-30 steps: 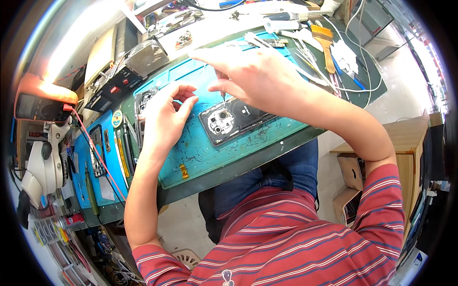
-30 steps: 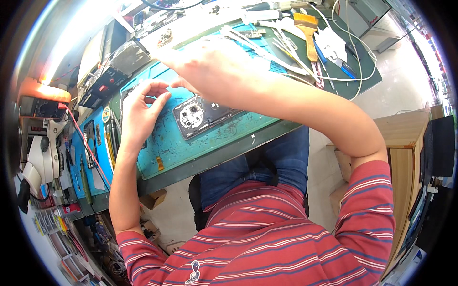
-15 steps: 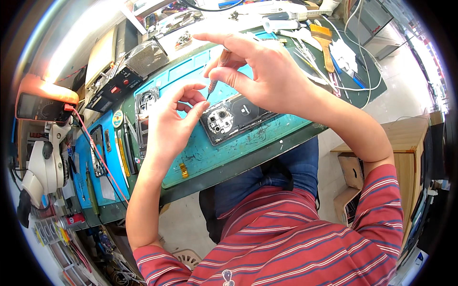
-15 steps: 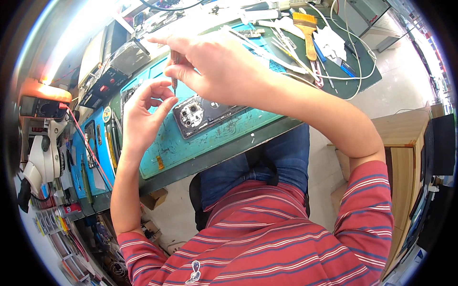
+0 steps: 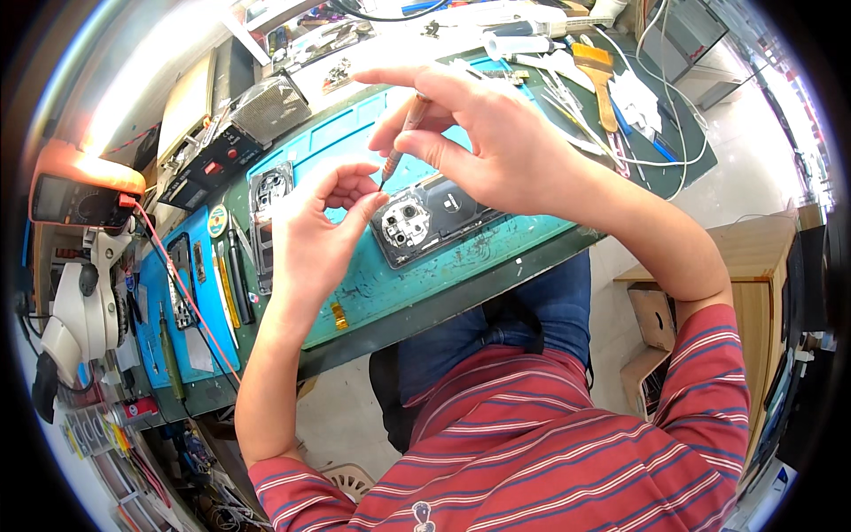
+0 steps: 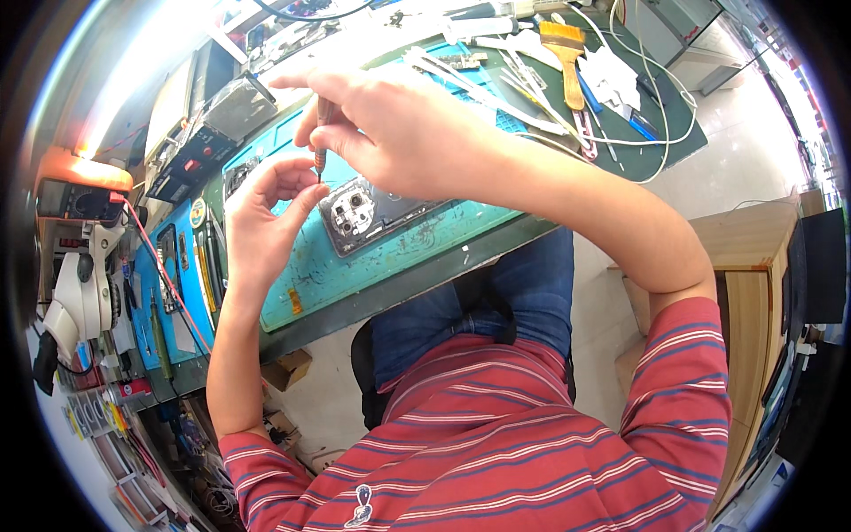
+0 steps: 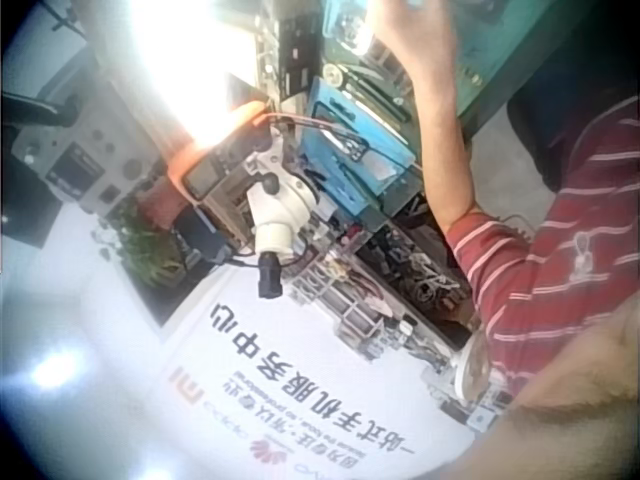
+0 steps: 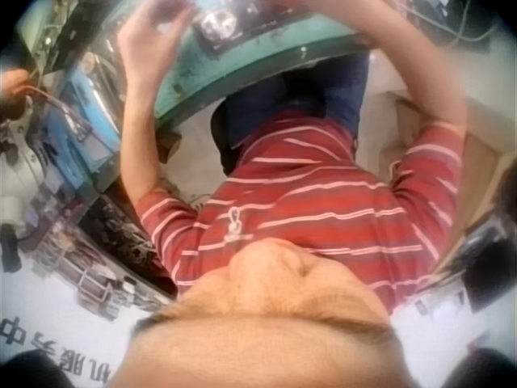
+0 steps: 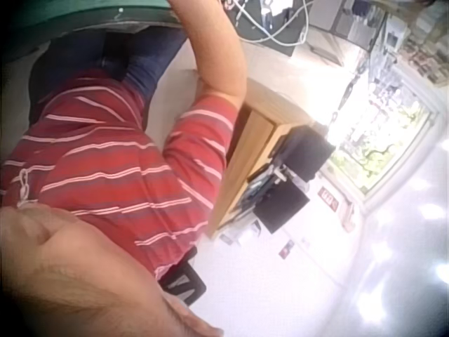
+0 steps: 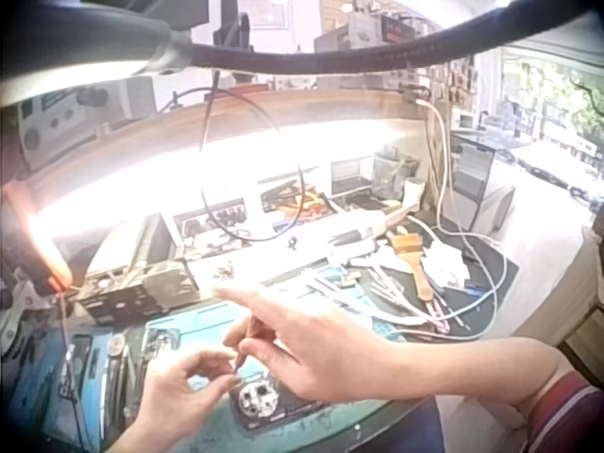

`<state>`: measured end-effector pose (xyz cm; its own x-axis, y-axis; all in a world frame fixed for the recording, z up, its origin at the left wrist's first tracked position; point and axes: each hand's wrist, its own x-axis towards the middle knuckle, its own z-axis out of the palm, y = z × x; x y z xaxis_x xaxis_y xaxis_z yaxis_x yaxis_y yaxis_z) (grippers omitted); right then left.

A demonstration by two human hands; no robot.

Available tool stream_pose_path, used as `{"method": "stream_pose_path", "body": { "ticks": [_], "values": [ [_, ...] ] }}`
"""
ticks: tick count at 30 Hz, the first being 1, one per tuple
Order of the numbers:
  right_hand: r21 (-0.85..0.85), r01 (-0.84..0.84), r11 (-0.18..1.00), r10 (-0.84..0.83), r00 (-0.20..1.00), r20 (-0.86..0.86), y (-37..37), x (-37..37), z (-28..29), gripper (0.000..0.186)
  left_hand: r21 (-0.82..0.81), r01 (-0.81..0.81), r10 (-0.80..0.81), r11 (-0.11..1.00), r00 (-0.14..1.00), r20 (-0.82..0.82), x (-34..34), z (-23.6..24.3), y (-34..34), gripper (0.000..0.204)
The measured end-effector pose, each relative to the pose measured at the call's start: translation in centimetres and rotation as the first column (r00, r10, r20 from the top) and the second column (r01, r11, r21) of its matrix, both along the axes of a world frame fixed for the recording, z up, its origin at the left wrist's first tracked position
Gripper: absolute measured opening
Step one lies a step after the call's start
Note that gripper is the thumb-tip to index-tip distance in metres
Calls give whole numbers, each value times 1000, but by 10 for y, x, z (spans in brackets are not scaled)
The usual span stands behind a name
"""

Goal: The person disassembles a smartphone, removes the back cover and internal components, and uses a screwdriver to manipulate small parts. They then reassemble the phone and test the screen by powering it on.

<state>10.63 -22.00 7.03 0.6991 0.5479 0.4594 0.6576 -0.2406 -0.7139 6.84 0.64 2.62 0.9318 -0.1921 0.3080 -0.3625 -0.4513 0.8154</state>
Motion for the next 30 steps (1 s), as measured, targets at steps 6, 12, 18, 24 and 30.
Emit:
{"method": "stream_pose_path", "body": {
  "ticks": [6, 12, 18, 24, 30],
  "values": [
    [-4, 30, 1000, -29, 987, 157, 2, -8, -3, 43, 118, -7, 0, 993, 998, 58, -18, 8, -5, 25],
    [-162, 55, 985, 1, 945, 326, 2, -23, -9, 46, -137, 39, -76, 990, 958, -276, -46, 0, -1, 25],
    [-200, 15, 980, 63, 923, 379, 5, -27, -15, 50, -137, 32, -77, 990, 938, -338, -64, 0, -2, 30],
    [-272, 15, 962, 89, 927, 363, 5, -28, -18, 50, -29, 47, -53, 998, 954, -296, -70, 2, -6, 36],
    [-229, -97, 969, 171, 929, 329, 6, -27, -21, 43, 23, 64, -55, 998, 960, -274, -68, 0, -3, 36]
  ]
}}
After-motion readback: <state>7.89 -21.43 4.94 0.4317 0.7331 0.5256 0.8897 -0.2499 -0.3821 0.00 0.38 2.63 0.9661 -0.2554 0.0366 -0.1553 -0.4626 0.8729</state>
